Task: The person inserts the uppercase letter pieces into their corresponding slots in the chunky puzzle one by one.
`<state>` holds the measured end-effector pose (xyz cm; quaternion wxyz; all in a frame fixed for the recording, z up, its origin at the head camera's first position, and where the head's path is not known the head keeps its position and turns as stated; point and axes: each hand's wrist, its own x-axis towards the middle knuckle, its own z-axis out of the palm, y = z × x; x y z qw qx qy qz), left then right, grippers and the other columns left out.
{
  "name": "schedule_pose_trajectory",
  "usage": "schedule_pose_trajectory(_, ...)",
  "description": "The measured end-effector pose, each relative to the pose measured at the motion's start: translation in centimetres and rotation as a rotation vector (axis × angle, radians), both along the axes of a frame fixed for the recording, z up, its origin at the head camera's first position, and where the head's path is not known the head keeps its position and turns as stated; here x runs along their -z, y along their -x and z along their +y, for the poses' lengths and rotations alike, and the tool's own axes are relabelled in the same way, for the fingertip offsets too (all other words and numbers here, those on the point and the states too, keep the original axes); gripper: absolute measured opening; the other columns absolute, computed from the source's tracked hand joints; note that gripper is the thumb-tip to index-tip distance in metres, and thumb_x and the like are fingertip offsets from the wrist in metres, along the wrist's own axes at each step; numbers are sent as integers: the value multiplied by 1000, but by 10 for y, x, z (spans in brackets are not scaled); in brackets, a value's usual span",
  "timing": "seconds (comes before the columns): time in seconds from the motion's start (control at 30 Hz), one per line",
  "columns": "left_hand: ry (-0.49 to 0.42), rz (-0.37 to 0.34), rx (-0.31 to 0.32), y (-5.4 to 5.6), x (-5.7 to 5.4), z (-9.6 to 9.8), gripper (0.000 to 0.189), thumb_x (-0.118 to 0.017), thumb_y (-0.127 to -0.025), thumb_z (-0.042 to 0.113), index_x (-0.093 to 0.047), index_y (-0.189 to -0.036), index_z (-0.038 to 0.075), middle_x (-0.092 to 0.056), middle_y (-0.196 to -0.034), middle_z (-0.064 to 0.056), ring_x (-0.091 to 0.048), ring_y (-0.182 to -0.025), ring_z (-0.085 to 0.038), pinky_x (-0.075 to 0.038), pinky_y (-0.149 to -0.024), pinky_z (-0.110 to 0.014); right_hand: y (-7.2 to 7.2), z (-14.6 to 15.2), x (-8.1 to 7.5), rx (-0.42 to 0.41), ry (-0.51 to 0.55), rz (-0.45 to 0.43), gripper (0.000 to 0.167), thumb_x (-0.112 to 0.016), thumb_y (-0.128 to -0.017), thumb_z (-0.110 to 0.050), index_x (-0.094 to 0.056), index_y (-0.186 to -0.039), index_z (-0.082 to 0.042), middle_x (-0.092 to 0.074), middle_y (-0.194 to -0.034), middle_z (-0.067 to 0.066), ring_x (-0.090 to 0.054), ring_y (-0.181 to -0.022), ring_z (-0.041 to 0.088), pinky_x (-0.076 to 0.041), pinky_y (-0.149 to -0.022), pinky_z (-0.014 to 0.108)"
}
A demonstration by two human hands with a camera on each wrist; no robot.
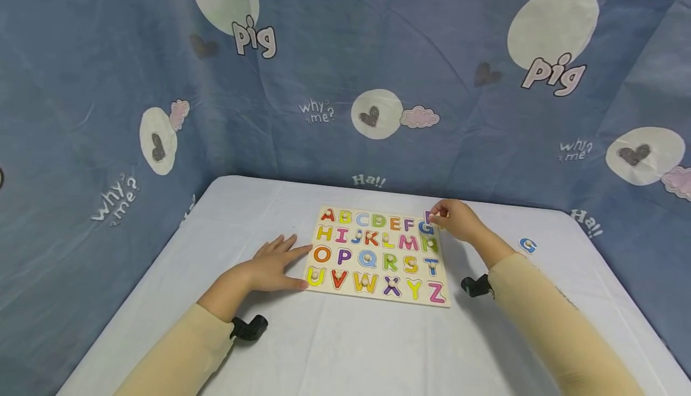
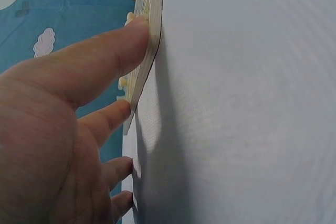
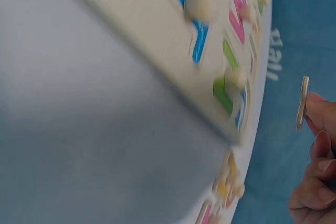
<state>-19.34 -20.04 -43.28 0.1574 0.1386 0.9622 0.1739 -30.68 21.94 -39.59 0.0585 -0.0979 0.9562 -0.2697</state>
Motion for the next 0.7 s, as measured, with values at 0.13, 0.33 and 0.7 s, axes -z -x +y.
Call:
schedule_pose_trajectory(0.13, -6, 5, 5, 0, 0, 0, 90, -73, -81, 59, -39, -155, 22, -18, -164, -20, -7, -151, -46, -6, -119, -64, 6, -16, 6, -39, -31, 12, 19, -68, -97, -24, -67, -102, -6, -51, -87, 8, -50, -80, 22, -42, -64, 32)
schedule_pose_trajectory(0.33, -25, 5, 16, -2, 0, 0, 89, -74, -81, 58, -39, -155, 21, -19, -164, -21, -7, -151, -46, -6, -119, -64, 12, -31, 13, -60, -58, -16, 16, -68, -97, -24, -67, -96, -8, -51, -85, 6, -50, -79, 20, -41, -66, 33)
schedule_pose_trajectory(0.7, -9, 1, 10, -1, -1, -2, 89, -72, -82, 59, -38, -156, 23, -18, -164, -20, -7, -151, -46, -6, -119, -64, 21, -42, 29, -57, -60, -32, 15, -68, -97, -24, -67, -96, -9, -56, -87, 7, -54, -77, 20, -45, -65, 32)
